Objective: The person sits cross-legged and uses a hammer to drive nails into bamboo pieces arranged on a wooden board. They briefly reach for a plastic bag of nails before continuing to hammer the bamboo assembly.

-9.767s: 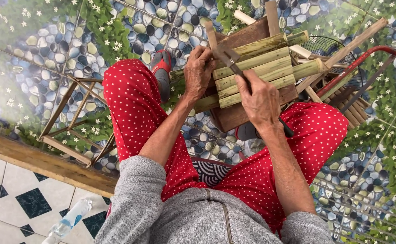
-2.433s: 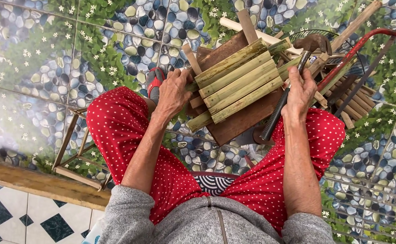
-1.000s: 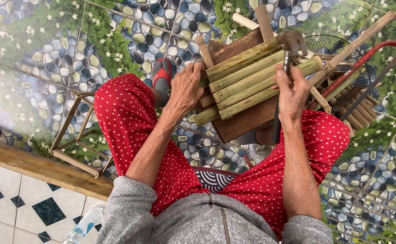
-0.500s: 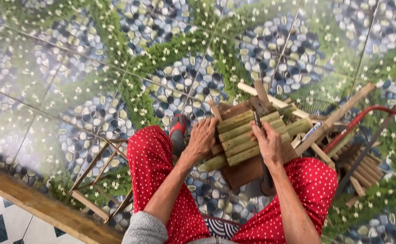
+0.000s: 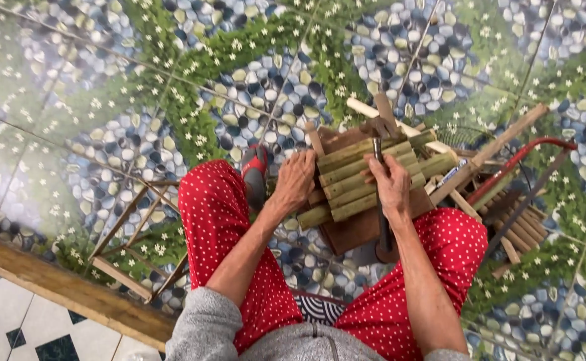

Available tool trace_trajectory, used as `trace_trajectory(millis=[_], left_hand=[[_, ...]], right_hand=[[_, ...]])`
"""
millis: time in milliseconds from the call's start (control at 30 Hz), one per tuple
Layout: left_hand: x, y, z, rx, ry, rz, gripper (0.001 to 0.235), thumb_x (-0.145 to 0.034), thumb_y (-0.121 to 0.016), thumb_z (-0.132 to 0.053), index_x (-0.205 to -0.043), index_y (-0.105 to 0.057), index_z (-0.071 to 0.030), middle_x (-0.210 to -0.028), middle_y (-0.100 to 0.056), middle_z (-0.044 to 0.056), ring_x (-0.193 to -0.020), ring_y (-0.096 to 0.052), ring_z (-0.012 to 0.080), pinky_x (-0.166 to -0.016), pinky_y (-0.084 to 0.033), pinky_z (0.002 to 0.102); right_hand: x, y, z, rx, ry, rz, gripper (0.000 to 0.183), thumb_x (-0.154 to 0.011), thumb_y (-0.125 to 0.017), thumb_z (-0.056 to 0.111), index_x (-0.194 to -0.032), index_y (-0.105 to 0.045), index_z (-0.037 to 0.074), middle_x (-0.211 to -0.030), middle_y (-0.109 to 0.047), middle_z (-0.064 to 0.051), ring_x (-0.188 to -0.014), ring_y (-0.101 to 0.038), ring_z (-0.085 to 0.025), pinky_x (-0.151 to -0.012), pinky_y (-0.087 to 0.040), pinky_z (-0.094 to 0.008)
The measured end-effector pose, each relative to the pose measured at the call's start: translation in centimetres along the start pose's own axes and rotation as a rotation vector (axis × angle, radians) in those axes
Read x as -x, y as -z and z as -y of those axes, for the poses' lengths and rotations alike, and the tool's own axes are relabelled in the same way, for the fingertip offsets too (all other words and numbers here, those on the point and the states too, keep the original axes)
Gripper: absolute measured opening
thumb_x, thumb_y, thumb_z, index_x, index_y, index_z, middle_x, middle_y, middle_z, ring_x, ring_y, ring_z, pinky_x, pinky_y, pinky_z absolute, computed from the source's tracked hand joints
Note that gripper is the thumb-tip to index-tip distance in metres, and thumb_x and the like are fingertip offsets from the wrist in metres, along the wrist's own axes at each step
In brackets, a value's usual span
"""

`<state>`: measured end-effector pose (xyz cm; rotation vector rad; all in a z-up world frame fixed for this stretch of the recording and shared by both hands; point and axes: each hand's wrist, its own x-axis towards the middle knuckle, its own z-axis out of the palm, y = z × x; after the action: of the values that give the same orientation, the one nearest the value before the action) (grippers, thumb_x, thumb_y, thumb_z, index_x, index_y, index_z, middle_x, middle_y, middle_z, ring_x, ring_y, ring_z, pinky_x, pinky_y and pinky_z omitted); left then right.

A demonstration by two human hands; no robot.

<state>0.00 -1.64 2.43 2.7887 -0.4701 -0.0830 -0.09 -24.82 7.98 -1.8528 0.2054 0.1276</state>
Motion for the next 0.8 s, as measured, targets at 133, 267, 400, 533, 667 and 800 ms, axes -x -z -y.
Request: trace_trajectory(millis=[133, 267, 400, 533, 667, 800], left_hand=[[0.1, -0.9, 0.3, -0.024, 0.008, 0.002, 0.049, -0.074, -0.078, -0.017, -0.113, -0.05, -0.007, -0.096, -0.06, 0.011, -0.098, -0.065, 0.0325, -0.085, -0.057, 0.046], [0.3, -1.5, 0.4, -0.047, 0.01, 0.01, 0.051, -0.073, -0.078, -0.019, -0.113, -0.048, -0.008, -0.099, -0.06, 0.011, -0.102, -0.064, 0.0319, -0.086, -0.057, 0.046], [0.1, 0.3, -0.1, -0.032, 0.012, 0.039, 0.052, -0.074, -0.08, -0.018, -0.114, -0.047, -0.009, -0.103, -0.063, 0.011, -0.106, -0.065, 0.0312, -0.086, -0.058, 0.046], [0.1, 0.5, -0.2, -0.003, 0.016, 0.057, 0.051, -0.074, -0.08, -0.017, -0.113, -0.049, -0.01, -0.103, -0.065, 0.011, -0.107, -0.065, 0.032, -0.086, -0.058, 0.046], [0.2, -1.6, 1.2, 0.098, 0.046, 0.086, 0.05, -0.076, -0.08, -0.012, -0.116, -0.05, -0.008, -0.104, -0.065, 0.013, -0.106, -0.066, 0.0339, -0.087, -0.057, 0.047], [0.3, -1.6, 2.2, 0.201, 0.105, 0.131, 0.061, -0.073, -0.086, -0.016, -0.121, -0.049, -0.007, -0.108, -0.066, 0.015, -0.109, -0.065, 0.0383, -0.09, -0.057, 0.053]], right_hand=[[0.0, 0.0, -0.2, -0.031, 0.018, 0.001, 0.025, -0.105, -0.065, 0.029, -0.114, -0.075, 0.008, -0.081, -0.076, -0.012, -0.069, -0.073, -0.016, -0.073, -0.056, -0.028], [-0.1, 0.2, -2.0, -0.125, 0.038, 0.013, 0.023, -0.106, -0.063, 0.021, -0.11, -0.072, 0.001, -0.098, -0.074, -0.019, -0.071, -0.076, -0.025, -0.063, -0.062, -0.03], [0.2, 0.4, -1.3, -0.144, 0.047, 0.04, 0.026, -0.108, -0.058, 0.02, -0.112, -0.07, -0.002, -0.104, -0.068, -0.019, -0.065, -0.075, -0.029, -0.052, -0.062, -0.032], [0.8, 0.5, 0.2, -0.157, 0.035, 0.044, 0.027, -0.108, -0.058, 0.02, -0.111, -0.069, -0.004, -0.099, -0.068, -0.02, -0.063, -0.075, -0.032, -0.05, -0.062, -0.031], [0.6, 0.7, -1.0, -0.11, 0.046, 0.037, 0.028, -0.107, -0.061, 0.021, -0.111, -0.069, -0.005, -0.1, -0.067, -0.021, -0.072, -0.076, -0.031, -0.054, -0.063, -0.03], [0.9, 2.1, -1.1, 0.123, 0.054, 0.008, 0.028, -0.108, -0.059, 0.03, -0.113, -0.072, 0.005, -0.086, -0.075, -0.01, -0.067, -0.074, -0.017, -0.057, -0.055, -0.025]])
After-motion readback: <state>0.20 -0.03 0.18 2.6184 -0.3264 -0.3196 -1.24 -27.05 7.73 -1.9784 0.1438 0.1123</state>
